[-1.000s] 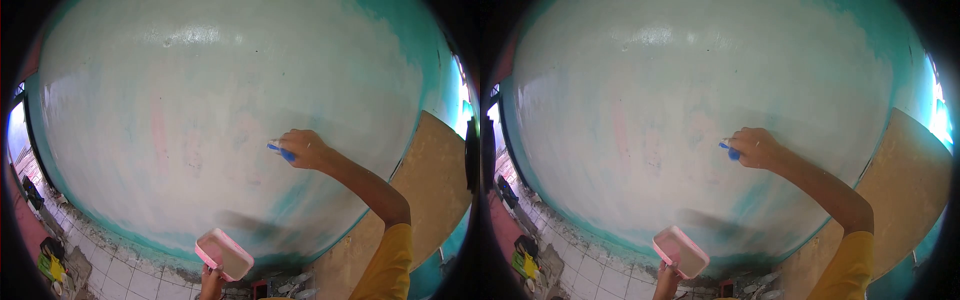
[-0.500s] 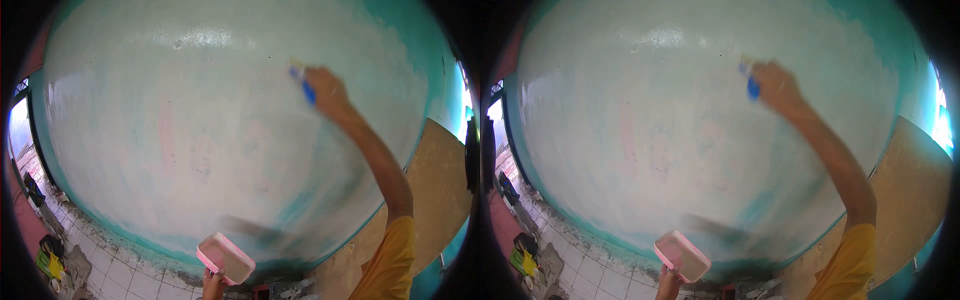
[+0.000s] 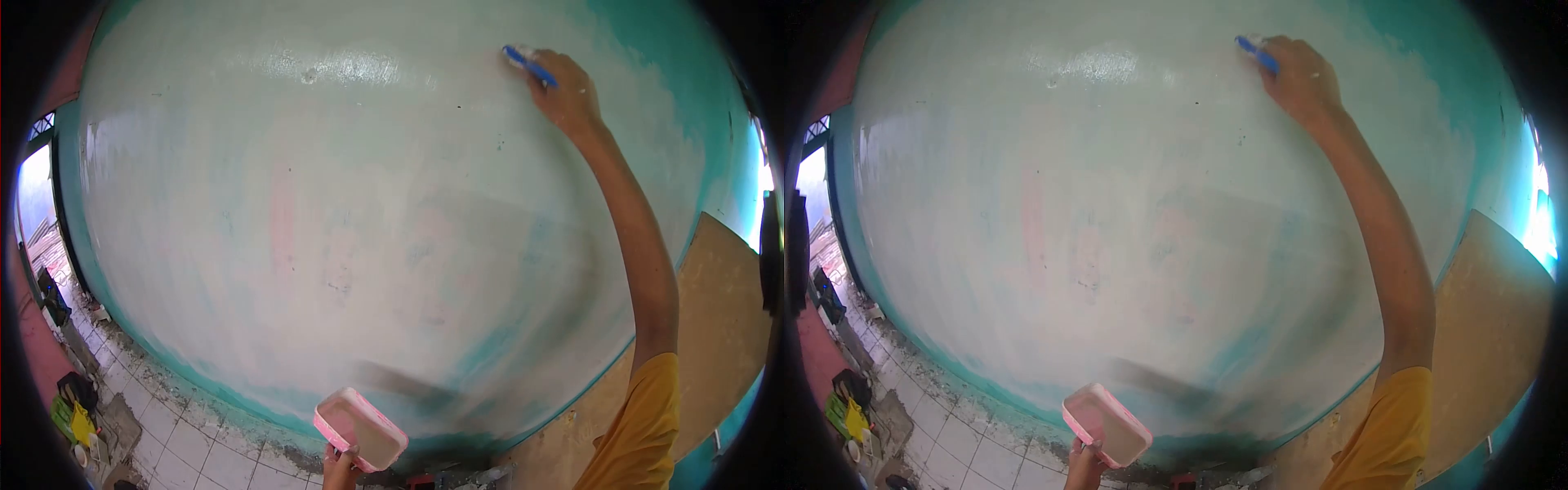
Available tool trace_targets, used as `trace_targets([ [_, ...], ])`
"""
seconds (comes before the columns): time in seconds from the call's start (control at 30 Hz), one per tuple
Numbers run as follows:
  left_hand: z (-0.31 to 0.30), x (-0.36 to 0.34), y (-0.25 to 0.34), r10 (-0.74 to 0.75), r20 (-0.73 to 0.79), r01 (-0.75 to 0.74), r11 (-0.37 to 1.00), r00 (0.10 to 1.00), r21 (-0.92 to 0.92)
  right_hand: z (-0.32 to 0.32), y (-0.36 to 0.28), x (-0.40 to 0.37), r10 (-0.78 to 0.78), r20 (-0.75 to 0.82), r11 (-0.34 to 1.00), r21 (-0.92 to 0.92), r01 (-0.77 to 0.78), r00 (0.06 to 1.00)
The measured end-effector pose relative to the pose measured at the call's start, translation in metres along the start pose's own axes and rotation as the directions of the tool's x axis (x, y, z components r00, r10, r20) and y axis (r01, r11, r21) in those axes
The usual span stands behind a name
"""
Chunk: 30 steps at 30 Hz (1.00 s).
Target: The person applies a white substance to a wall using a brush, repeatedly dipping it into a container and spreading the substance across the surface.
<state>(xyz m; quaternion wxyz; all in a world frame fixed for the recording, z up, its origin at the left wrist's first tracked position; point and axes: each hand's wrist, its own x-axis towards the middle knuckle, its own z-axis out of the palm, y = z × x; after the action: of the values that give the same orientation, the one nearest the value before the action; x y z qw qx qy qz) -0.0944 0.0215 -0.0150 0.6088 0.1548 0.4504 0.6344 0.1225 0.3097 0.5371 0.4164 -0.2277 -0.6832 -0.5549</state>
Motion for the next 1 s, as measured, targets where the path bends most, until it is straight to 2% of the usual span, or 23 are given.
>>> trace_targets([
  [0.07,-0.004,0.003,-0.005,0.031,0.047,-0.032,0.999,0.998,0.008,-0.002,-0.006,0.015,0.218,0.057,0.972,0.077,-0.222,0.974],
  [0.1,-0.007,0.005,-0.006,0.033,0.043,-0.033,0.999,0.999,0.004,0.004,-0.014,0.003,0.100,0.018,0.994,-0.039,-0.099,0.995],
  [0.17,-0.012,0.009,-0.009,0.007,0.040,-0.011,0.995,0.999,0.102,0.015,-0.051,-0.035,-0.026,0.290,0.998,-0.041,0.039,0.957],
  [0.23,-0.003,0.000,0.000,0.011,0.011,-0.012,0.998,1.000,0.054,0.019,-0.102,-0.096,-0.262,0.419,0.961,0.200,0.193,0.870],
  [0.27,0.001,-0.005,0.004,0.012,-0.017,-0.011,1.000,1.000,0.011,0.012,-0.130,-0.120,-0.327,0.567,0.941,0.265,0.208,0.756],
  [0.33,0.003,-0.011,0.008,-0.005,-0.041,0.005,1.000,0.999,-0.004,-0.008,-0.163,-0.145,-0.474,0.618,0.852,0.503,0.148,0.627],
  [0.37,0.002,-0.012,0.010,-0.018,-0.061,0.017,1.000,0.998,-0.019,-0.003,-0.161,-0.146,-0.474,0.616,0.852,0.503,0.149,0.629],
  [0.4,-0.008,-0.006,0.001,-0.015,-0.062,0.013,1.000,0.998,-0.020,0.007,-0.154,-0.147,-0.422,0.561,0.854,0.509,0.106,0.712],
  [0.43,-0.026,0.004,-0.015,0.180,0.030,-0.180,0.931,0.983,0.319,0.017,-0.148,-0.142,-0.364,0.500,0.852,0.519,0.065,0.786],
  [0.47,-0.036,0.010,-0.023,0.322,0.177,-0.362,0.717,0.930,0.596,0.008,-0.139,-0.108,-0.217,0.656,0.894,0.432,-0.123,0.723],
  [0.5,-0.037,0.012,-0.023,0.324,0.175,-0.362,0.718,0.930,0.595,0.000,-0.129,-0.076,-0.022,0.727,0.905,0.306,-0.295,0.687],
  [0.53,-0.037,0.013,-0.023,0.293,0.173,-0.337,0.736,0.941,0.588,-0.008,-0.119,-0.046,0.147,0.698,0.869,0.247,-0.428,0.701],
  [0.57,-0.036,0.014,-0.024,0.260,0.170,-0.310,0.752,0.950,0.581,0.003,-0.098,-0.030,0.159,0.538,0.906,0.254,-0.339,0.828],
  [0.6,-0.031,0.013,-0.021,0.260,0.168,-0.308,0.753,0.951,0.581,0.003,-0.083,-0.008,0.209,0.427,0.933,0.184,-0.311,0.880],
  [0.63,-0.023,0.009,-0.015,0.178,0.073,-0.192,0.909,0.981,0.371,0.010,-0.068,0.009,0.193,0.269,0.970,0.090,-0.224,0.944],
  [0.67,-0.017,0.006,-0.012,0.073,0.000,-0.072,0.990,0.997,0.124,0.019,-0.053,0.019,0.084,0.058,0.996,0.003,-0.085,0.995],
  [0.7,-0.017,0.009,-0.016,0.073,-0.004,-0.072,0.990,0.997,0.124,0.020,-0.050,0.025,0.075,0.037,0.997,0.004,-0.075,0.997],
  [0.73,-0.018,0.015,-0.022,0.047,-0.031,-0.047,0.999,0.998,0.003,0.019,-0.050,0.029,0.065,0.016,0.998,0.005,-0.065,0.998],
  [0.77,-0.019,0.017,-0.026,0.018,-0.053,-0.025,0.993,0.998,-0.118,0.022,-0.055,0.022,0.066,0.016,0.998,0.009,-0.066,0.998],
  [0.83,-0.011,0.009,-0.018,0.041,-0.038,-0.046,0.989,0.998,-0.143,0.033,-0.082,-0.012,-0.108,0.205,0.993,-0.029,0.116,0.973],
  [0.9,-0.004,0.006,-0.010,0.064,-0.022,-0.067,0.983,0.998,-0.172,0.033,-0.128,-0.067,-0.218,0.368,0.973,0.152,0.172,0.904],
  [0.93,-0.003,0.005,-0.006,0.085,-0.010,-0.086,0.993,0.996,-0.077,0.034,-0.147,-0.100,-0.333,0.384,0.928,0.296,0.227,0.861],
  [1.0,-0.009,0.001,-0.006,0.100,-0.007,-0.100,0.995,0.995,0.020,0.017,-0.185,-0.137,-0.439,0.530,0.849,0.508,0.143,0.725],
])
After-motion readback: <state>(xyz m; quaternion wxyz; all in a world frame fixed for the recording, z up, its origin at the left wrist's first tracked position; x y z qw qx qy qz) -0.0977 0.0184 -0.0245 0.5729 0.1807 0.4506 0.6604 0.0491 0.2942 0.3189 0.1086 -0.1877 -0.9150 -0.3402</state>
